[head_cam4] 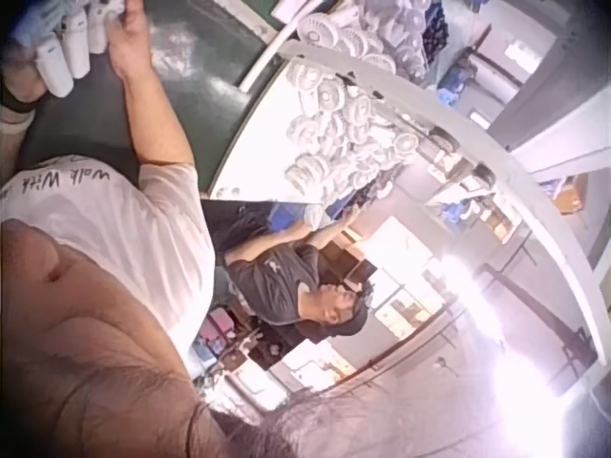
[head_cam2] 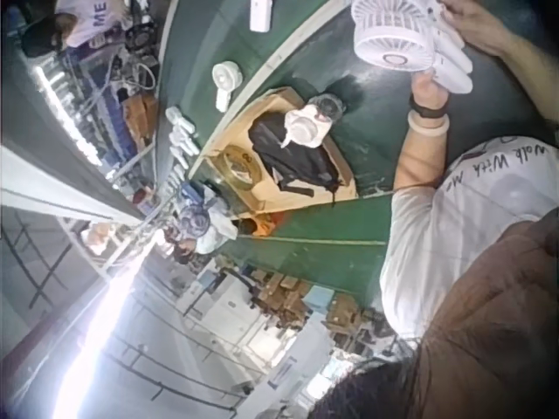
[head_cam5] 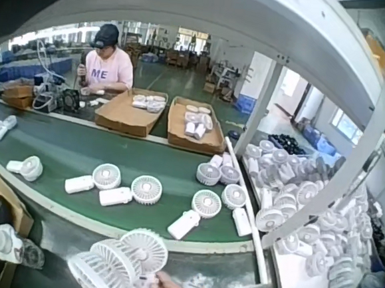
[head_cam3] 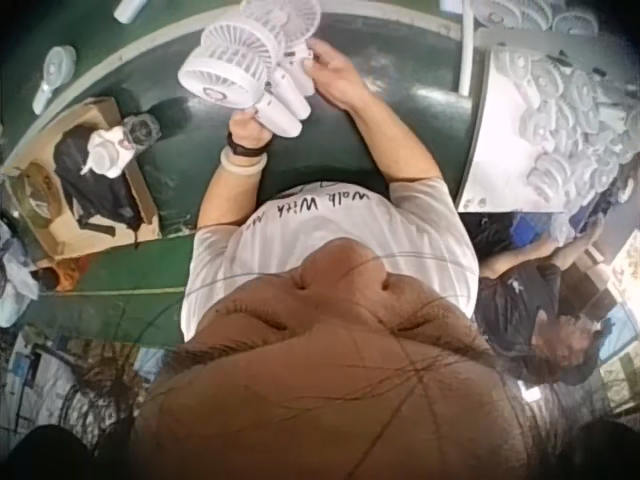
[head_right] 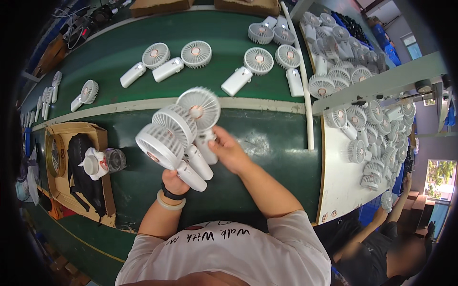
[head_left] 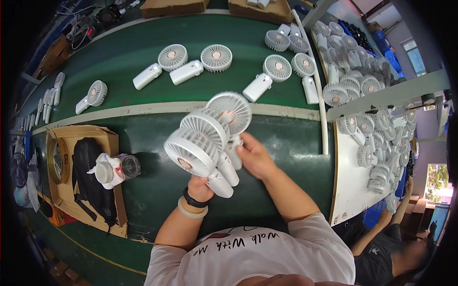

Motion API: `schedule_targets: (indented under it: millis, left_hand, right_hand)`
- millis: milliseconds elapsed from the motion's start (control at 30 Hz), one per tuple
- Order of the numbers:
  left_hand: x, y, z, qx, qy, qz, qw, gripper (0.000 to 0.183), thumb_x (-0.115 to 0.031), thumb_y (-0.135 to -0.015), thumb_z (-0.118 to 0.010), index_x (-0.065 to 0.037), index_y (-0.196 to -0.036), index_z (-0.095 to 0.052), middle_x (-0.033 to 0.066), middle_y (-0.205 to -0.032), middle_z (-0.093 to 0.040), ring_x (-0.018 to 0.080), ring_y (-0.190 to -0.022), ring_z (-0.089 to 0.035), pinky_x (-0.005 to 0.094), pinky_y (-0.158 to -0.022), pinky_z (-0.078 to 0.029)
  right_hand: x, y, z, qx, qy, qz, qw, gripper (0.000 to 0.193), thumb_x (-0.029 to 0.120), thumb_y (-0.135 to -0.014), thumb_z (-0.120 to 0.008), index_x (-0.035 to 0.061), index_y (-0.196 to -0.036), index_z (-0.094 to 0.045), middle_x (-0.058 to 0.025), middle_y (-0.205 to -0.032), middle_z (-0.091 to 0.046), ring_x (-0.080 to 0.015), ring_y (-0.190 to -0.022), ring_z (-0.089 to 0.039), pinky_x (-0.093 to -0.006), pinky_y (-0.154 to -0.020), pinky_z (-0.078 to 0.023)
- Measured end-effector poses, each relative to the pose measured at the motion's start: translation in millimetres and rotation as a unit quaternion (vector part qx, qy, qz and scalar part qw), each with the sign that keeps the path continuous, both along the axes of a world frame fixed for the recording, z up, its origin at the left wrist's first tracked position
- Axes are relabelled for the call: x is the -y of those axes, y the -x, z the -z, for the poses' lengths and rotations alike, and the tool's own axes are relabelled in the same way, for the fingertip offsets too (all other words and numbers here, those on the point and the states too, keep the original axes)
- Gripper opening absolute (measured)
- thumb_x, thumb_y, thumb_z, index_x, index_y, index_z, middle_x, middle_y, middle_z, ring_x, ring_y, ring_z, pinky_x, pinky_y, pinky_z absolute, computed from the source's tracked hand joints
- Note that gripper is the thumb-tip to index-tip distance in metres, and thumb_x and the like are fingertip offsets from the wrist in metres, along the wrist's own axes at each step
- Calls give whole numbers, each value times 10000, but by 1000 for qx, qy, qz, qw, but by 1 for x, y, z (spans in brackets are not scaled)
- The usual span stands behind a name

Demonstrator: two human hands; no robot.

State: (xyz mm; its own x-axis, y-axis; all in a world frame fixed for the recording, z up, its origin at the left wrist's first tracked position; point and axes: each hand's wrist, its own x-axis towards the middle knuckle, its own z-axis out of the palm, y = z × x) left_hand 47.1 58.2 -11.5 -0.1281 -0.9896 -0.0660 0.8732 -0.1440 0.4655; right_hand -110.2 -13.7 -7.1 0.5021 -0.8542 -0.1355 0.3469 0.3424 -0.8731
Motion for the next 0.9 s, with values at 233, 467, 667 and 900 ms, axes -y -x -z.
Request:
schedule_targets:
  millis: [233, 467, 667, 900]
  left_hand:
    - [-6, -1, 1, 143, 43, 56, 987, 837, -89, -681, -685, -35, -1388, -241, 112, -1370, -369, 241, -1266, -373, 375, -1048, -310]
    - [9, 13, -12, 247, 124, -48, 960, 919, -294, -749, -672, -101, -1432, -88, 126, -1471, -134, 260, -1375, -118, 442, -1088, -148]
    - [9, 11, -5, 278, 137, 7, 951, 776, -225, -786, -637, -90, -1422, -213, 89, -1472, -95, 243, -1367, -126, 459, -1068, -183]
    - [11, 10, -6, 274, 153, 17, 950, 747, -203, -791, -642, -78, -1412, -245, 78, -1455, -141, 236, -1348, -189, 422, -1045, -254]
  right_hand:
    - [-25, -12, -16, -229, 273, -83, 931, 1071, 321, -538, -832, 18, -1372, -231, -206, -1418, -198, -357, -1316, -226, -452, -1052, -253]
    - [1, 14, -21, 319, -96, -120, 935, 899, 554, -669, -688, 72, -1347, -346, -209, -1338, -384, -351, -1170, -467, -488, -944, -414]
    - [18, 20, -8, 429, -159, -142, 878, 843, 571, -717, -645, 75, -1338, -364, -259, -1391, -274, -391, -1220, -394, -526, -960, -384]
    - [15, 17, -5, 433, -164, -154, 873, 884, 573, -725, -632, 37, -1351, -313, -271, -1377, -293, -407, -1221, -392, -558, -961, -381]
